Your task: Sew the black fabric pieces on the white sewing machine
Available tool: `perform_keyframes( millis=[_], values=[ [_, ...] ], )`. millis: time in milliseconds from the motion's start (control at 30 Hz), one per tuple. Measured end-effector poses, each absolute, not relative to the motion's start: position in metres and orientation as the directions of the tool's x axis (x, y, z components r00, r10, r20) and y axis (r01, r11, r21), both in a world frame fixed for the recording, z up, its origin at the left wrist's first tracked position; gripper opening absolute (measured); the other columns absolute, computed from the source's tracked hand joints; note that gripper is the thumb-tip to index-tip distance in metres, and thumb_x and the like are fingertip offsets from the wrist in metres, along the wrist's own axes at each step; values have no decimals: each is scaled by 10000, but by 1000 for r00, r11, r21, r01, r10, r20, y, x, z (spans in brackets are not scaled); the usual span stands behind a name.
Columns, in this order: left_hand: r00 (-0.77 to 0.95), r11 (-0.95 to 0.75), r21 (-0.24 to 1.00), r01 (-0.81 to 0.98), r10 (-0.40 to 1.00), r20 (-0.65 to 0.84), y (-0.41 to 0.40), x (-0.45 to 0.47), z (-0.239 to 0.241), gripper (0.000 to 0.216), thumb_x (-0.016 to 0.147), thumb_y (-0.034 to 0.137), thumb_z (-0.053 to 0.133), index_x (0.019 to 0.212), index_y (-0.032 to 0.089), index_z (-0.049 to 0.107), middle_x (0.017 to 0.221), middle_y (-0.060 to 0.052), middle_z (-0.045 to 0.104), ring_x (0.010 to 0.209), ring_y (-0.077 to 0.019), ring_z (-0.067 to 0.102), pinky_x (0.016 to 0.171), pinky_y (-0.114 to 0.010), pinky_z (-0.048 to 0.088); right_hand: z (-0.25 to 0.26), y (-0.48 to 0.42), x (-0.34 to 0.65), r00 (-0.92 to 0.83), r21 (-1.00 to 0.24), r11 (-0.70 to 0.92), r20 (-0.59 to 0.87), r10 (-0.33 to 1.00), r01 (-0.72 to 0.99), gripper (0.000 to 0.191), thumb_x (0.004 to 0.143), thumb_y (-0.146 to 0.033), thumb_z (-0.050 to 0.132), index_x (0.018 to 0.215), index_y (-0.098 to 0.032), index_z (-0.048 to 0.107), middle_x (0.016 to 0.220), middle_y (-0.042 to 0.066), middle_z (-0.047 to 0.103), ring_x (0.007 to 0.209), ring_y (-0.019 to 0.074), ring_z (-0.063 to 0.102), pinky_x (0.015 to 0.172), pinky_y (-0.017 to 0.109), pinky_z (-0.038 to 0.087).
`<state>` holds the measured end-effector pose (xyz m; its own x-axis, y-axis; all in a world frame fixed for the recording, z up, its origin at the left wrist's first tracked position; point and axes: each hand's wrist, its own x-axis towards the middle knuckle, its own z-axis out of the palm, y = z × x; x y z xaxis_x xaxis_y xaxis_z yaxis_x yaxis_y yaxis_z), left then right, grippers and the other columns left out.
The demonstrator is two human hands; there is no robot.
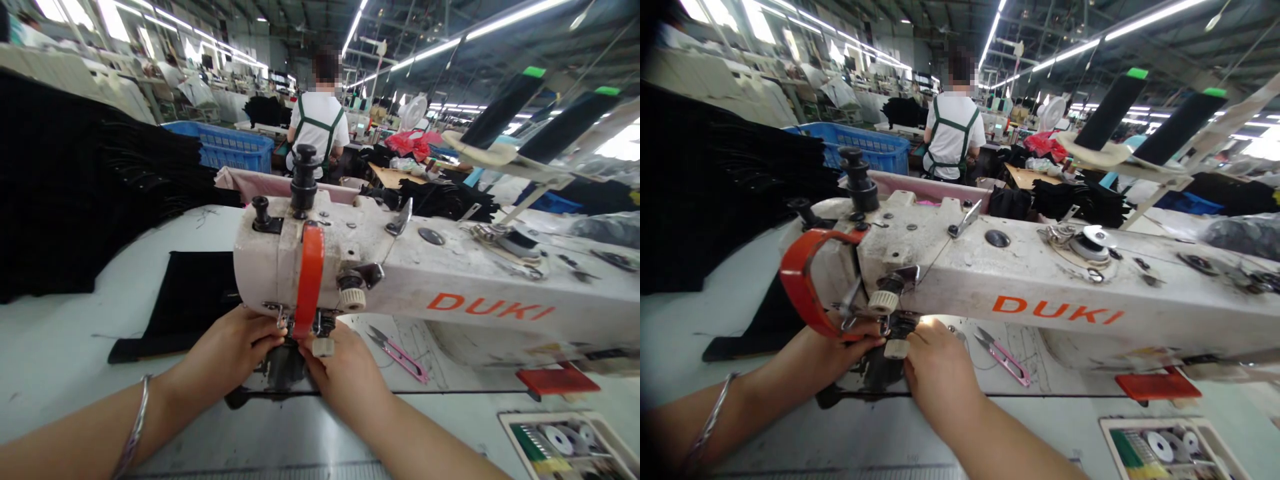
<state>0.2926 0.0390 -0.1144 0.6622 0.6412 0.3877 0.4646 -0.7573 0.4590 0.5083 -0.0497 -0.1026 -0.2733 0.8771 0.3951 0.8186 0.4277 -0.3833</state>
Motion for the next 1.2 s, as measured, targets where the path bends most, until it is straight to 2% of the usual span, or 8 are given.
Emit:
perform_keyframes(
  millis=[100, 300, 467, 767, 933, 1100, 1167, 1200],
  values=[
    [656, -748, 463, 475, 652, 381, 40, 293, -116, 187, 950, 160, 667, 937, 288, 803, 953, 20, 798, 965, -214, 736, 937, -336, 580, -101, -49, 508, -271, -393, 404, 352, 896, 826, 159, 966, -84, 612, 1000, -176, 737, 1052, 95, 751, 954, 247, 664, 830, 342, 539],
    [656, -735, 472, 487, 665, 358, 40, 293, -115, 191, 968, 208, 632, 920, 280, 803, 955, 4, 797, 980, -227, 731, 939, -348, 580, -102, -49, 507, -262, -360, 376, 328, 908, 854, 163, 971, -101, 603, 862, -180, 693, 908, 79, 712, 902, 236, 659, 761, 314, 510],
    [651, -713, 482, 509, 685, 327, 40, 293, -113, 186, 959, 254, 637, 877, 277, 802, 896, -3, 791, 924, -236, 734, 905, -363, 583, -103, -48, 508, -248, -360, 358, 318, 915, 861, 176, 982, -112, 591, 860, -190, 691, 919, 70, 715, 892, 224, 654, 756, 305, 503],
    [649, -694, 510, 509, 698, 302, 37, 295, -107, 182, 945, 221, 636, 881, 279, 796, 967, 2, 798, 955, -225, 738, 920, -342, 580, -104, -49, 508, -255, -372, 383, 348, 902, 845, 145, 933, -88, 631, 862, -195, 701, 902, 65, 713, 888, 230, 646, 743, 301, 501],
    [659, -702, 514, 493, 687, 306, 34, 294, -110, 176, 949, 220, 635, 876, 277, 786, 981, 7, 797, 983, -215, 739, 949, -328, 577, -109, -48, 510, -249, -454, 416, 383, 890, 788, 158, 936, -78, 625, 906, -204, 716, 977, 72, 739, 934, 228, 650, 824, 323, 525],
    [667, -719, 462, 519, 679, 308, 44, 297, -106, 159, 958, 268, 641, 940, 260, 799, 1030, -31, 793, 1030, -247, 730, 989, -376, 575, -106, -47, 514, -236, -490, 437, 419, 877, 754, 159, 966, -95, 613, 971, -207, 727, 1017, 81, 749, 980, 225, 668, 878, 336, 542],
    [691, -736, 429, 523, 662, 292, 50, 289, -97, 170, 943, 332, 686, 1050, 269, 801, 1138, -36, 780, 1128, -263, 705, 1066, -399, 540, -103, -48, 517, -232, -495, 459, 453, 861, 738, 166, 978, -104, 598, 973, -210, 726, 1002, 77, 743, 978, 220, 668, 874, 332, 545],
    [703, -742, 414, 527, 654, 278, 50, 280, -92, 249, 902, 386, 744, 1121, 281, 795, 1194, -40, 766, 1168, -282, 690, 1085, -417, 529, -102, -48, 518, -226, -498, 467, 469, 854, 731, 174, 982, -104, 589, 963, -213, 724, 998, 75, 741, 975, 217, 667, 867, 331, 546]
  ],
)
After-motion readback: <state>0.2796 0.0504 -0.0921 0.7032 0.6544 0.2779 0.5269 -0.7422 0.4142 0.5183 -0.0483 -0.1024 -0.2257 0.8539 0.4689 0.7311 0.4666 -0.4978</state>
